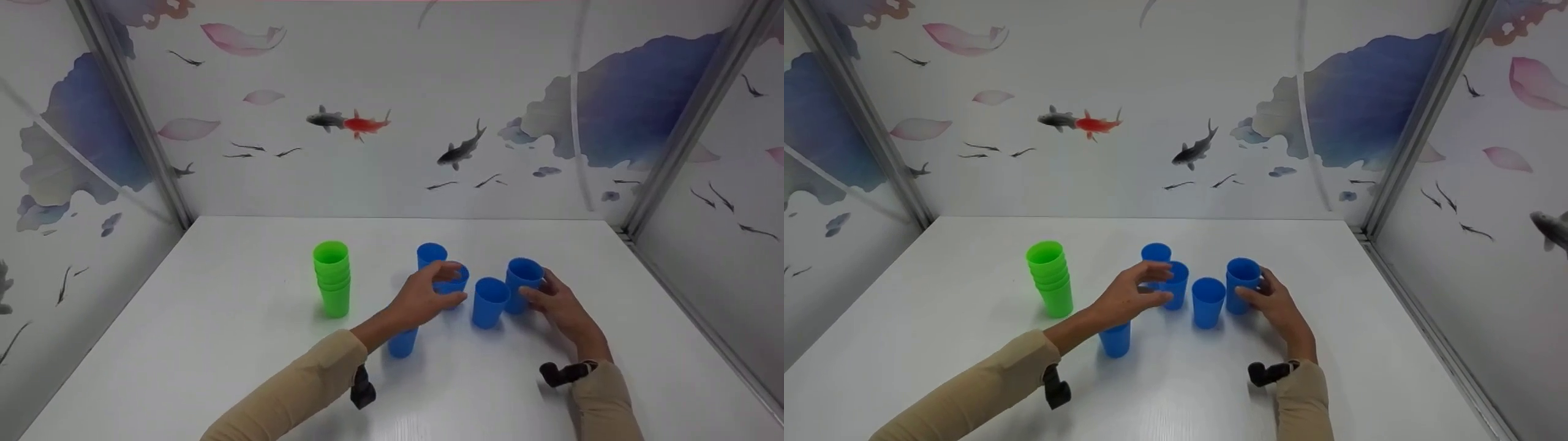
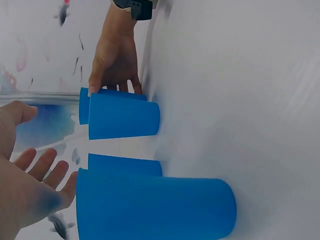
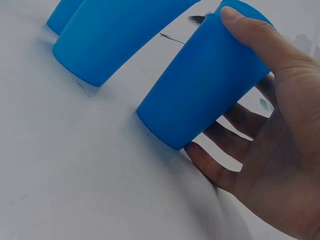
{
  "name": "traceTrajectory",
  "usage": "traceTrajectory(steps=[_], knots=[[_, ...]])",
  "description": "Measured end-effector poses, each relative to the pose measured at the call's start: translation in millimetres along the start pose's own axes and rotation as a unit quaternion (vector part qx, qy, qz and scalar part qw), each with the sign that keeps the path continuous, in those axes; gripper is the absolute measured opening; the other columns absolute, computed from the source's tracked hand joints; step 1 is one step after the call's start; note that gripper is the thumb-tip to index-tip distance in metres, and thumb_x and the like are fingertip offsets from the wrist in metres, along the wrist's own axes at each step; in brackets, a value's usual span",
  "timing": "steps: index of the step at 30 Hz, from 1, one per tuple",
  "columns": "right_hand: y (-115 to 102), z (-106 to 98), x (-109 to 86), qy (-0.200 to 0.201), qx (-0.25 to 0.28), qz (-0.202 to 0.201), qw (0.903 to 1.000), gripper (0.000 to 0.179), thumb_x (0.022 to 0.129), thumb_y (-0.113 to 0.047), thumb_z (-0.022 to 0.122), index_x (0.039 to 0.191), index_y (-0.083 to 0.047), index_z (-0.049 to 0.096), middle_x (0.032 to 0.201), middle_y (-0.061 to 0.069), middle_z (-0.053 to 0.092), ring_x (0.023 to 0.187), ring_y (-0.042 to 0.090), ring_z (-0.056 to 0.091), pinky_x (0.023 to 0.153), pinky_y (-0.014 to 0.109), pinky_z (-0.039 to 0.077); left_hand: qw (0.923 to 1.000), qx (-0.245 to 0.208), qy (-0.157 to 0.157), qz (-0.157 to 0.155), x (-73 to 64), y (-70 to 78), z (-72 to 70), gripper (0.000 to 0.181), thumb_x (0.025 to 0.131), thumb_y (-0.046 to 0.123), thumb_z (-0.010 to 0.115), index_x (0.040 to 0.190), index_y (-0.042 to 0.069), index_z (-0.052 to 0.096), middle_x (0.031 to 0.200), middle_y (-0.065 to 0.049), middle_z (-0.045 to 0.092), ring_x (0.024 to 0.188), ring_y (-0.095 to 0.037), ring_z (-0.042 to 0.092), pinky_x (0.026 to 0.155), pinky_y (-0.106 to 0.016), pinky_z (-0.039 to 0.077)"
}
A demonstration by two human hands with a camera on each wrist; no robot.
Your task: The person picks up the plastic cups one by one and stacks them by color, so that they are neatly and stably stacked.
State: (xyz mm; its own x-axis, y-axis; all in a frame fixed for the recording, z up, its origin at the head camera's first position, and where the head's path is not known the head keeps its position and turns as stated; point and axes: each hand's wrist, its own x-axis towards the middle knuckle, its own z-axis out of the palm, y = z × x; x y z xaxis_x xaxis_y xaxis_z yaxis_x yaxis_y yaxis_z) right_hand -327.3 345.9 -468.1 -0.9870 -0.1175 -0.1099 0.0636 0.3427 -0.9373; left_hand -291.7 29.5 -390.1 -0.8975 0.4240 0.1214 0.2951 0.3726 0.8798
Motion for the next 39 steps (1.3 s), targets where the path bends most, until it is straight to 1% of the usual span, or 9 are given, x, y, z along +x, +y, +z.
traceTrajectory(steps=[3, 7, 12, 17, 21, 26, 30, 33, 39], knots=[[0.2, 1.7, 0.1, -0.003, -0.004, 0.001, 1.0000, 0.104, 0.091, -0.057, 0.064, 0.162, -0.023, -0.004, 0.169, 0.019, 0.009, 0.153, 0.045, 0.020, 0.121, 0.060, 0.026, 0.9998, 0.021, -0.001, -0.002, -8.2, -8.9, -7.4, 0.054, 0.094, 0.031, 0.070, 0.142, 0.016, 0.051, 0.141, -0.004, 0.060, 0.136, -0.023, 0.054, 0.113, -0.045, 0.046], [-0.6, 2.1, 0.2, -0.002, 0.002, -0.002, 1.0000, 0.102, 0.092, -0.056, 0.063, 0.162, -0.022, -0.003, 0.169, 0.019, 0.009, 0.154, 0.044, 0.018, 0.122, 0.060, 0.026, 0.9986, 0.052, -0.003, -0.009, -17.1, -19.7, -13.5, 0.054, 0.093, 0.032, 0.072, 0.141, 0.018, 0.051, 0.143, -0.002, 0.059, 0.138, -0.022, 0.052, 0.115, -0.046, 0.043], [-0.6, 2.5, 0.2, -0.006, 0.014, -0.001, 0.9999, 0.102, 0.093, -0.054, 0.063, 0.162, -0.020, -0.003, 0.169, 0.019, 0.009, 0.154, 0.043, 0.017, 0.122, 0.059, 0.025, 0.9974, 0.070, 0.001, -0.013, -23.9, -25.3, -17.7, 0.057, 0.090, 0.035, 0.074, 0.141, 0.022, 0.052, 0.144, 0.001, 0.059, 0.140, -0.023, 0.049, 0.115, -0.051, 0.043], [0.7, 3.1, 2.5, -0.004, 0.017, -0.002, 0.9999, 0.103, 0.093, -0.053, 0.064, 0.162, -0.018, -0.004, 0.169, 0.019, 0.010, 0.154, 0.043, 0.016, 0.122, 0.058, 0.026, 0.9973, 0.073, 0.009, -0.003, -27.6, -25.5, -23.3, 0.057, 0.090, 0.034, 0.075, 0.140, 0.020, 0.052, 0.142, 0.000, 0.059, 0.141, -0.024, 0.048, 0.114, -0.051, 0.043], [1.4, 2.2, 3.7, 0.001, 0.009, 0.003, 1.0000, 0.105, 0.092, -0.055, 0.065, 0.162, -0.018, -0.005, 0.169, 0.019, 0.008, 0.155, 0.043, 0.015, 0.122, 0.058, 0.026, 0.9970, 0.076, 0.012, -0.004, -31.6, -29.1, -29.4, 0.059, 0.089, 0.033, 0.076, 0.141, 0.018, 0.052, 0.145, -0.002, 0.057, 0.144, -0.025, 0.045, 0.116, -0.053, 0.040], [0.5, 1.3, 3.3, 0.000, -0.003, 0.000, 1.0000, 0.106, 0.092, -0.057, 0.064, 0.162, -0.018, -0.006, 0.169, 0.019, 0.006, 0.154, 0.044, 0.014, 0.122, 0.059, 0.026, 0.9962, 0.085, 0.016, -0.016, -37.5, -38.6, -35.3, 0.064, 0.088, 0.035, 0.077, 0.143, 0.017, 0.051, 0.149, -0.005, 0.053, 0.146, -0.028, 0.042, 0.117, -0.055, 0.038], [-0.2, 0.6, 2.4, -0.002, -0.007, -0.002, 1.0000, 0.106, 0.091, -0.058, 0.063, 0.162, -0.019, -0.006, 0.169, 0.019, 0.006, 0.154, 0.045, 0.015, 0.122, 0.059, 0.026, 0.9953, 0.089, 0.016, -0.035, -41.3, -44.0, -38.0, 0.069, 0.086, 0.037, 0.079, 0.145, 0.019, 0.049, 0.152, -0.005, 0.050, 0.147, -0.030, 0.040, 0.117, -0.056, 0.038], [0.0, 1.1, 1.3, -0.002, -0.005, -0.005, 1.0000, 0.105, 0.092, -0.058, 0.063, 0.162, -0.020, -0.004, 0.169, 0.019, 0.008, 0.154, 0.044, 0.015, 0.122, 0.059, 0.026, 0.9950, 0.084, 0.020, -0.051, -44.2, -47.0, -38.5, 0.073, 0.084, 0.041, 0.080, 0.146, 0.022, 0.047, 0.153, -0.004, 0.048, 0.147, -0.030, 0.040, 0.117, -0.057, 0.038], [0.4, 1.1, 1.8, -0.004, -0.002, -0.014, 0.9999, 0.102, 0.093, -0.056, 0.062, 0.162, -0.019, -0.003, 0.169, 0.018, 0.009, 0.155, 0.044, 0.014, 0.122, 0.059, 0.026, 0.9951, 0.074, 0.020, -0.062, -48.1, -51.2, -37.1, 0.078, 0.080, 0.046, 0.082, 0.146, 0.022, 0.046, 0.153, -0.005, 0.048, 0.146, -0.031, 0.041, 0.115, -0.057, 0.039]])
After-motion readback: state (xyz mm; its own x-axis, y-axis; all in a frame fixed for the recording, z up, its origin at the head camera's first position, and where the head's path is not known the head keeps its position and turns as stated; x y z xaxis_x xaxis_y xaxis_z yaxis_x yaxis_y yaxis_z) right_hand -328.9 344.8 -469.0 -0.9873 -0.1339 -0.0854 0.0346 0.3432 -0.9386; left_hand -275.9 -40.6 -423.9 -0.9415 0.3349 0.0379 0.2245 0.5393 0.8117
